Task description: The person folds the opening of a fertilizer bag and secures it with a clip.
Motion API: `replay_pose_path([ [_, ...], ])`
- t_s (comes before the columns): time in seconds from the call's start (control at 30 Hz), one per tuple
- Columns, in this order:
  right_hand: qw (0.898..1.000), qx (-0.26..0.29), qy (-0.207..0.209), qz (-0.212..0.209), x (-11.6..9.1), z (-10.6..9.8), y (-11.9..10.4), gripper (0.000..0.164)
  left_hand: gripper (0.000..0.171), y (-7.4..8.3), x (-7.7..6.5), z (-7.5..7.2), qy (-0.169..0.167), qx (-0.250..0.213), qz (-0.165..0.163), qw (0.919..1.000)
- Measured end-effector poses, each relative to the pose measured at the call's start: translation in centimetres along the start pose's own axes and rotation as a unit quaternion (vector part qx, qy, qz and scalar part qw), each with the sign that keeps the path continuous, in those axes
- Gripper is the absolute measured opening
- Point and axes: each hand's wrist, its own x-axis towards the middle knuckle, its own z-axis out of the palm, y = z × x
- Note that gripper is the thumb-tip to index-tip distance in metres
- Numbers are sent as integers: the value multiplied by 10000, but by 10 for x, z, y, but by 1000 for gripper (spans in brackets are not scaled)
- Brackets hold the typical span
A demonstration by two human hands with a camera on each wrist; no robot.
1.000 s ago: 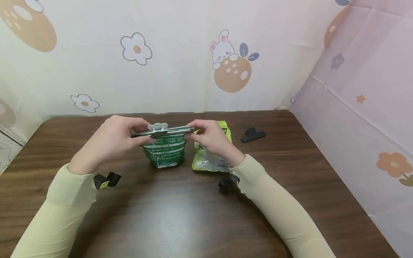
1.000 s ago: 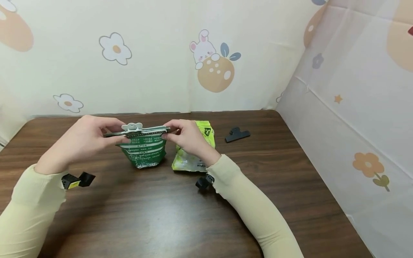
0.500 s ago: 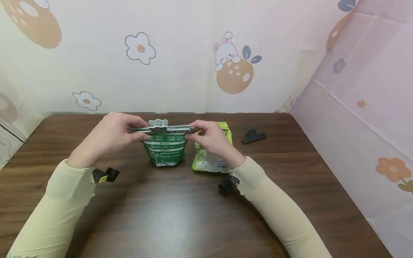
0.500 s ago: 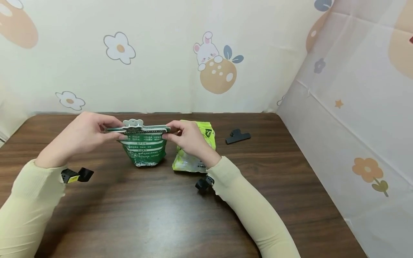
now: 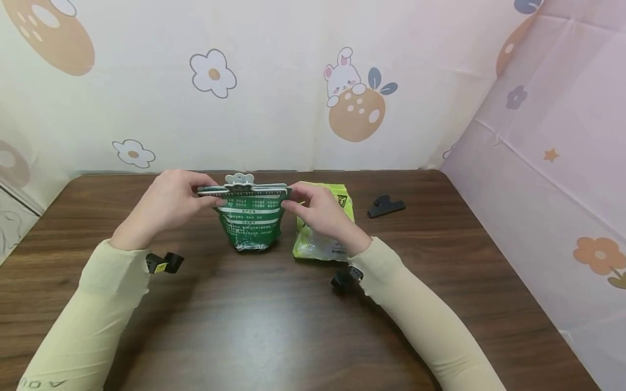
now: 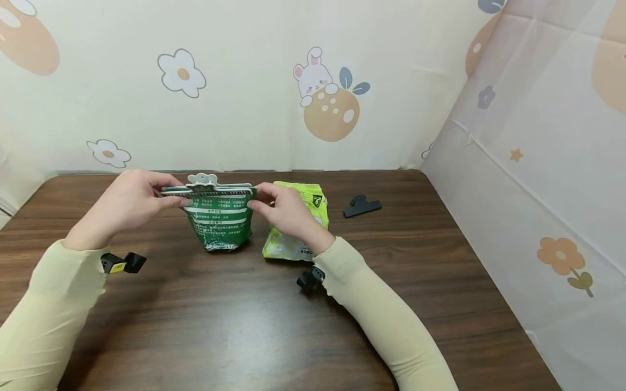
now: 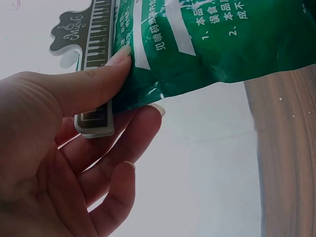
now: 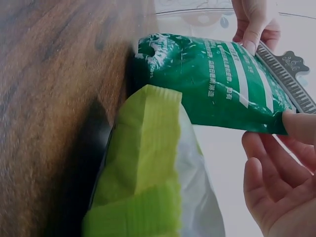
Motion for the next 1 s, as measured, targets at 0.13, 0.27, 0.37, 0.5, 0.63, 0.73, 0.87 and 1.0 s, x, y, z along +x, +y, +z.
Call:
replay_pose_path([
  [0.13,9990,-253,-157,331,0,2,-1,25,19,-2,2,3,31,-132,-110,9998],
  [0.27,9972,-357,-370,534,-1,3,-2,35,21,-3,4,6,118,-201,-259,9994],
  [0.37,9970,-271,-457,567,-1,4,-4,37,22,-4,4,9,257,-245,-356,9987],
  [0.5,9960,-300,-540,646,0,5,-7,41,22,-7,6,14,477,-407,-435,9971],
  [0.63,9945,-323,-663,748,0,6,-7,52,23,-12,8,19,537,-569,-564,9953],
  [0.73,9940,-266,-737,766,0,6,-6,60,30,-17,10,21,462,-693,-752,9937],
  [0.87,9932,-169,-830,796,0,7,-4,64,48,-24,11,23,106,-1010,-1088,9889],
  [1.0,9916,-117,-848,966,0,8,-1,67,61,-26,13,23,-449,-1478,-1361,9786],
])
